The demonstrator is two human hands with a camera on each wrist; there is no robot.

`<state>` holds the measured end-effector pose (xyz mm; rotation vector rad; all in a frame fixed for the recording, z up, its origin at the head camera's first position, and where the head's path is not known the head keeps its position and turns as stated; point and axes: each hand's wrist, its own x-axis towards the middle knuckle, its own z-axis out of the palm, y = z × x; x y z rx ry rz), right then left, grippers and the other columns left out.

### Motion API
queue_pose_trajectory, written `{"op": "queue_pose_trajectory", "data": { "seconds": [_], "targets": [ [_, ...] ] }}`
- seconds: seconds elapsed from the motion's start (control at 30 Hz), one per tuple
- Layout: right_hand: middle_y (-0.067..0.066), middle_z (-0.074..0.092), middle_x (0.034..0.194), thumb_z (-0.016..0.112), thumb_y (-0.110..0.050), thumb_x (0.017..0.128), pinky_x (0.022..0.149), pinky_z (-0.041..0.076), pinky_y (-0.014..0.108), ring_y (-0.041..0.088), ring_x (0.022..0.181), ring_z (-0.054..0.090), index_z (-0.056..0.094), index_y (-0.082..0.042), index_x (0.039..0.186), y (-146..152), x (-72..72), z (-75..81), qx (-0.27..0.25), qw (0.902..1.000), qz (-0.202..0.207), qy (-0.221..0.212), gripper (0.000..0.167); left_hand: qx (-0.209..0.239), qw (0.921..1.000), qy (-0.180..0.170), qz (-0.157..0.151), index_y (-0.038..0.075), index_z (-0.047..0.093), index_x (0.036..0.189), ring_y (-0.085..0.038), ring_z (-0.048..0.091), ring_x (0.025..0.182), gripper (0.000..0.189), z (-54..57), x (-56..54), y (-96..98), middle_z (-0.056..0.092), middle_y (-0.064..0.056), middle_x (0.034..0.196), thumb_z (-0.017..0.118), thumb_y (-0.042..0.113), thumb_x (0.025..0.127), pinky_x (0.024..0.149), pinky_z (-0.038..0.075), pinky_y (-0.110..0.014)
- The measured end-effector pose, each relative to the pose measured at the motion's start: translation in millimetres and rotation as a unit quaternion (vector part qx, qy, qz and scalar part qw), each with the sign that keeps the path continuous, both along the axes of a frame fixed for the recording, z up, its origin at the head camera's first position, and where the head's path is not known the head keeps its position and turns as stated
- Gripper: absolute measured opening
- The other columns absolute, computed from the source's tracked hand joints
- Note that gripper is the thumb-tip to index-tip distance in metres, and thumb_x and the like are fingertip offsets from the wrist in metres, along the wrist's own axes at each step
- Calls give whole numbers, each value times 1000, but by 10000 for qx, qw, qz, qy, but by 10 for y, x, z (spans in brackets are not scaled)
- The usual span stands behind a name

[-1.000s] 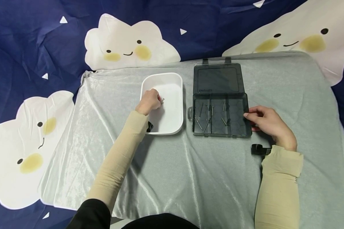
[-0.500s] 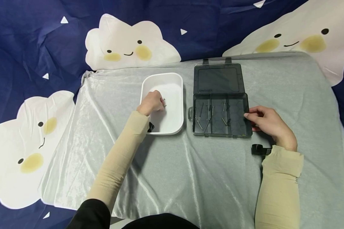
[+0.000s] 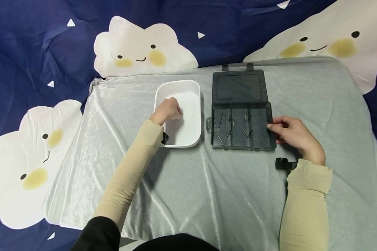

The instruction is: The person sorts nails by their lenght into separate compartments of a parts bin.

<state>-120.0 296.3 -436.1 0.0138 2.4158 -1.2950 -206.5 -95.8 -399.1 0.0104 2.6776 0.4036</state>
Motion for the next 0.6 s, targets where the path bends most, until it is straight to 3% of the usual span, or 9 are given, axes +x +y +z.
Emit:
{"op": "queue_pose_trajectory", "data": {
  "seconds": [0.17, 0.4, 0.6],
  "targets": [
    [-21, 58, 84, 54, -34, 98, 64, 55, 25, -5, 76, 58, 47, 3, 124, 5, 7, -4, -12, 10000, -8, 94, 46, 266, 9992, 274, -86, 9, 72, 88, -18, 57, 75, 14, 30, -9, 4, 71, -7, 93, 66, 7, 75, 66, 49, -27],
    [-22, 57, 84, 54, -37, 98, 65, 55, 26, -5, 76, 58, 48, 2, 123, 17, 10, -16, 2, 9999, -36, 99, 47, 906, 9950, 409, -119, 10, 71, 76, -15, 54, 63, 6, 133, -4, 42, 63, 0, 63, 66, 7, 76, 56, 40, -21],
    [-21, 58, 84, 54, -36, 97, 65, 56, 26, -5, 76, 58, 51, -1, 119, 13, 8, -17, -25, 9999, -61, 92, 42, 1213, 9918, 395, 45, 13, 69, 75, -14, 55, 65, 4, 241, 17, 65, 62, 3, 59, 68, 12, 79, 57, 39, -21]
  ]
}}
